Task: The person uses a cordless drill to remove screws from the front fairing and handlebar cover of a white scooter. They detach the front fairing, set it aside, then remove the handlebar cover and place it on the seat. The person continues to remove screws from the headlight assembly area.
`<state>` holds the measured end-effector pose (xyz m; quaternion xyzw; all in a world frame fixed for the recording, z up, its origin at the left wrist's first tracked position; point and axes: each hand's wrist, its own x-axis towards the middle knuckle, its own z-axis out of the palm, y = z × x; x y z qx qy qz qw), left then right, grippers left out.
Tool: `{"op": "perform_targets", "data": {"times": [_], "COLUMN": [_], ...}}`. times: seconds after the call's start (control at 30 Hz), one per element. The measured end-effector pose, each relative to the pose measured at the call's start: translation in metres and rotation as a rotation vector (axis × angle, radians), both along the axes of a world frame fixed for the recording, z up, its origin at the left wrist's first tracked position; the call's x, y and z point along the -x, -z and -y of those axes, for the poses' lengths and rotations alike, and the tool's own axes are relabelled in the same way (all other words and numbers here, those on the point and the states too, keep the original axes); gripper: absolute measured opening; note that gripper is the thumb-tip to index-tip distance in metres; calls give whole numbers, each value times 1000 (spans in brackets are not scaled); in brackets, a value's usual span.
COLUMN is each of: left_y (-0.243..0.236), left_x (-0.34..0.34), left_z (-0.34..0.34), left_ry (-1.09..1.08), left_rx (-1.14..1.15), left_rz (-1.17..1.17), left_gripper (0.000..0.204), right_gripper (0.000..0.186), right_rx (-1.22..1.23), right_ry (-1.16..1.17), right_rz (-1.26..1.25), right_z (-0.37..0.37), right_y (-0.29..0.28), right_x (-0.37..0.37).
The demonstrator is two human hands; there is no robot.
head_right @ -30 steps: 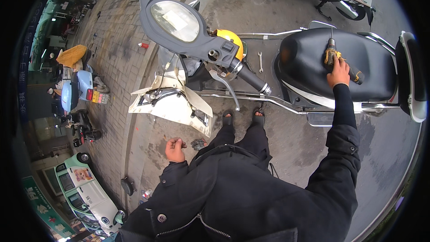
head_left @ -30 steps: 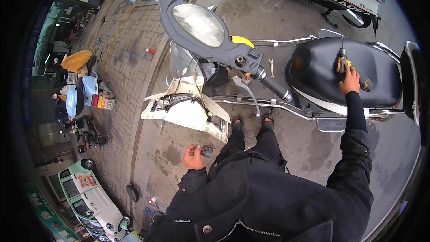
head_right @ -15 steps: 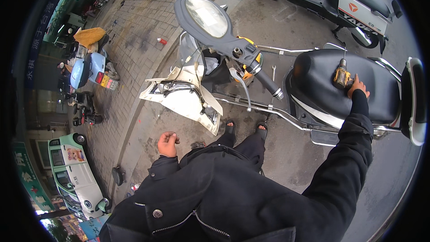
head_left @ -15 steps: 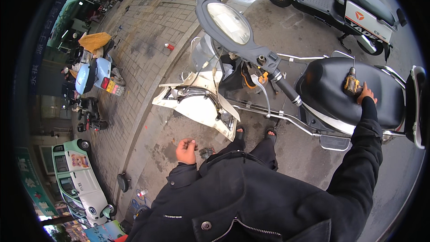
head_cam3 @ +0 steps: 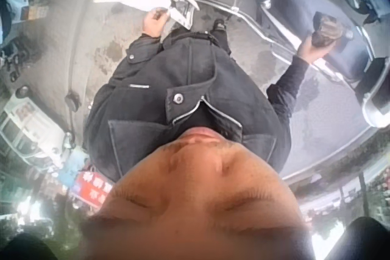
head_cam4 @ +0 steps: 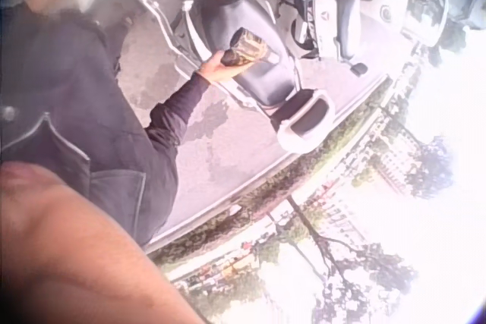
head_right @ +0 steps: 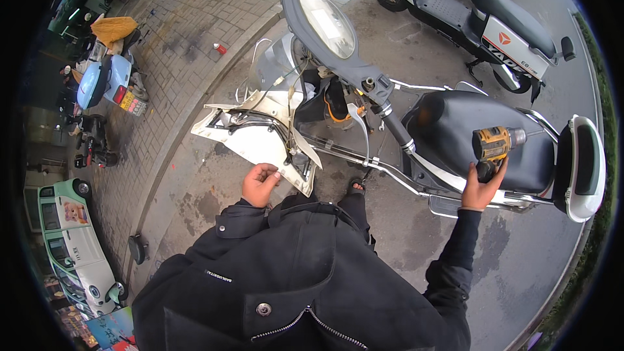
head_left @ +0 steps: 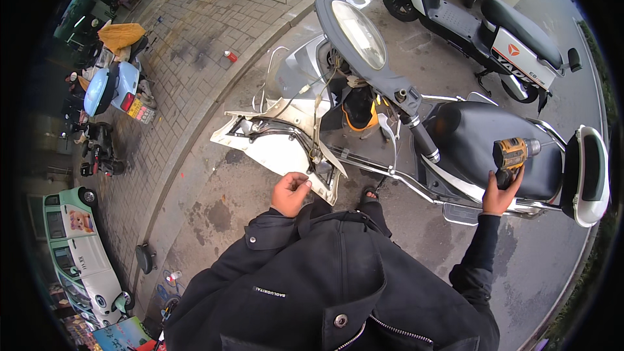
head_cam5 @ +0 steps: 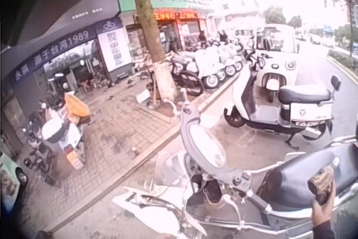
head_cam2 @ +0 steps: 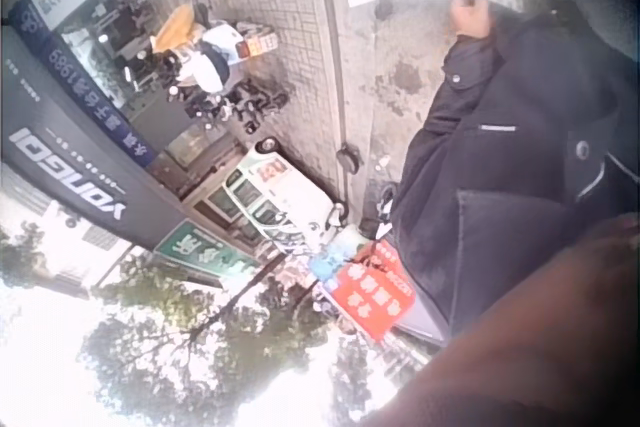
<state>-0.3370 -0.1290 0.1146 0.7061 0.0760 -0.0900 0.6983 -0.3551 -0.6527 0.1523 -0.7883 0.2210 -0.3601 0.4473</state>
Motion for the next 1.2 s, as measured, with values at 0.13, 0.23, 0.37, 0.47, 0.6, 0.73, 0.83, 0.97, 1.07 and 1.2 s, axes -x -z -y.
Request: {"op": "perform_targets", "data": {"times": [0.13, 0.23, 0.37, 0.47, 0.6, 0.73, 0.83, 0.97, 1.07, 1.2], "left_y": [-40, -68, -80, -71, -39, -2, 16, 26, 32, 38], "left_x": [-39, -51, -47, -35, -43, -56, -65, -82, -102, -129], "left_z": [40, 66, 58, 23, -30, -59, -67, -55, -43, -29], "left_ry": [575, 814, 742, 324, 70, -32, 21, 69, 93, 121], "left_rx": [42, 81, 55, 190, 602, 939, 896, 980, 949, 878], "left_rz": [221, 416, 599, 478, 133, -46, -80, -142, -102, -37], "left_gripper": [61, 97, 78, 49, 47, 45, 42, 40, 41, 47], "right_gripper": [100, 101, 102, 99, 88, 90, 92, 76, 59, 59], "right_rx": [-56, -136, 205, 248, 330, 666, 782, 586, 615, 600], "right_ry": [-36, -281, -599, -882, -1033, -537, -510, -562, -590, -558], "right_rz": [198, 166, 38, -36, -97, -204, -255, -560, -483, -529], "right_z": [-143, -232, -299, -324, -326, -297, -278, -263, -258, -251], "right_y": [-27, -32, -38, -43, -57, -72, -75, -75, -75, -78], "right_x": [18, 18, 3, -14, -58, -151, -215, -249, -248, -246]}}
